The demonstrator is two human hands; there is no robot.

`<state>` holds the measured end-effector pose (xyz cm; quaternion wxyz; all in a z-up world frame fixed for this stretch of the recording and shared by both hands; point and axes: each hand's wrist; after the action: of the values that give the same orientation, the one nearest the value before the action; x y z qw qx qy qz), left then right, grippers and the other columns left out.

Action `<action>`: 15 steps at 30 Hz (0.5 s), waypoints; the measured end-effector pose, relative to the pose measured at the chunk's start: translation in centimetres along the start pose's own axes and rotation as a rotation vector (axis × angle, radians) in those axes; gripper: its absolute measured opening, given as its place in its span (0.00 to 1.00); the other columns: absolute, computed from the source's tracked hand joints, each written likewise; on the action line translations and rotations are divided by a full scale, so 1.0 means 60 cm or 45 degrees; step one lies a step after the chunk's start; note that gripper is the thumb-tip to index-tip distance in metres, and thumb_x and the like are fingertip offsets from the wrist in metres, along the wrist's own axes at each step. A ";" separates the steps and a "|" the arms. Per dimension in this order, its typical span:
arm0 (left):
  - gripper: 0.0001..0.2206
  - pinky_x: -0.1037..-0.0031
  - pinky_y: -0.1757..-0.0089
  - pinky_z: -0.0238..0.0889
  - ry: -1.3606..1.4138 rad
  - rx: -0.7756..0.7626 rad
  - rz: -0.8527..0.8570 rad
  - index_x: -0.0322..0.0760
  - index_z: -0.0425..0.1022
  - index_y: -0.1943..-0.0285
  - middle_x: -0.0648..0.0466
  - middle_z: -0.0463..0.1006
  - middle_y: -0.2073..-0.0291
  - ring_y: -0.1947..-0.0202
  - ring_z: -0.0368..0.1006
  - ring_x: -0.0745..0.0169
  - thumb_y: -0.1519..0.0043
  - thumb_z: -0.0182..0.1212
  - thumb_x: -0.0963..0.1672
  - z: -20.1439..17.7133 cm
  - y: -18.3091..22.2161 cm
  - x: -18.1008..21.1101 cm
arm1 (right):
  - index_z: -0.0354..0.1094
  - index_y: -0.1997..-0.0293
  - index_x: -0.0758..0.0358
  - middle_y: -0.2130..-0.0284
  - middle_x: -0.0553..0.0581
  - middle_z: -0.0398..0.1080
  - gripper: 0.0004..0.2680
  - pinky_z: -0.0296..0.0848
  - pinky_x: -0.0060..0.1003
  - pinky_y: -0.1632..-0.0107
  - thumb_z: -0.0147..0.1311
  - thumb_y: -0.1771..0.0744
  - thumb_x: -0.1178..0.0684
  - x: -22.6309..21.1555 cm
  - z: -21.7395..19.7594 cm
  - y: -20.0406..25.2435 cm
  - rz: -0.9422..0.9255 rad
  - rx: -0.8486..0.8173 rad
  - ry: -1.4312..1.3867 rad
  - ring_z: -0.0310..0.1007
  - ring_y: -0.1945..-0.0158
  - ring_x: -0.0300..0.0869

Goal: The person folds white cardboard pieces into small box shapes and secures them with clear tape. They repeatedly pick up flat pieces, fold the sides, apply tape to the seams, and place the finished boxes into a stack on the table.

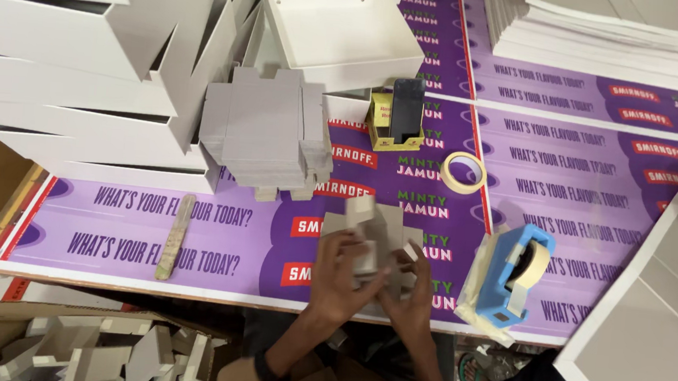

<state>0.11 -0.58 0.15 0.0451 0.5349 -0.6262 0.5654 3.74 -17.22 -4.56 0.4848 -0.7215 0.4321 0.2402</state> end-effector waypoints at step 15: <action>0.19 0.66 0.46 0.65 0.784 -0.026 -0.425 0.33 0.62 0.35 0.46 0.76 0.50 0.48 0.74 0.58 0.36 0.54 0.37 0.005 0.035 0.030 | 0.43 0.26 0.65 0.39 0.63 0.70 0.34 0.75 0.43 0.41 0.67 0.37 0.59 -0.080 -0.054 -0.038 -0.171 -0.222 -0.019 0.76 0.41 0.51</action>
<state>-2.01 -2.39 -0.15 0.3290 0.4338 -0.4927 0.6788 2.97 -17.95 1.59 0.4383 -0.7865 0.3566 0.2492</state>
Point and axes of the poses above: each hand's wrist, its own y-axis away from the middle knuckle, its own z-axis out of the palm, x = y × z
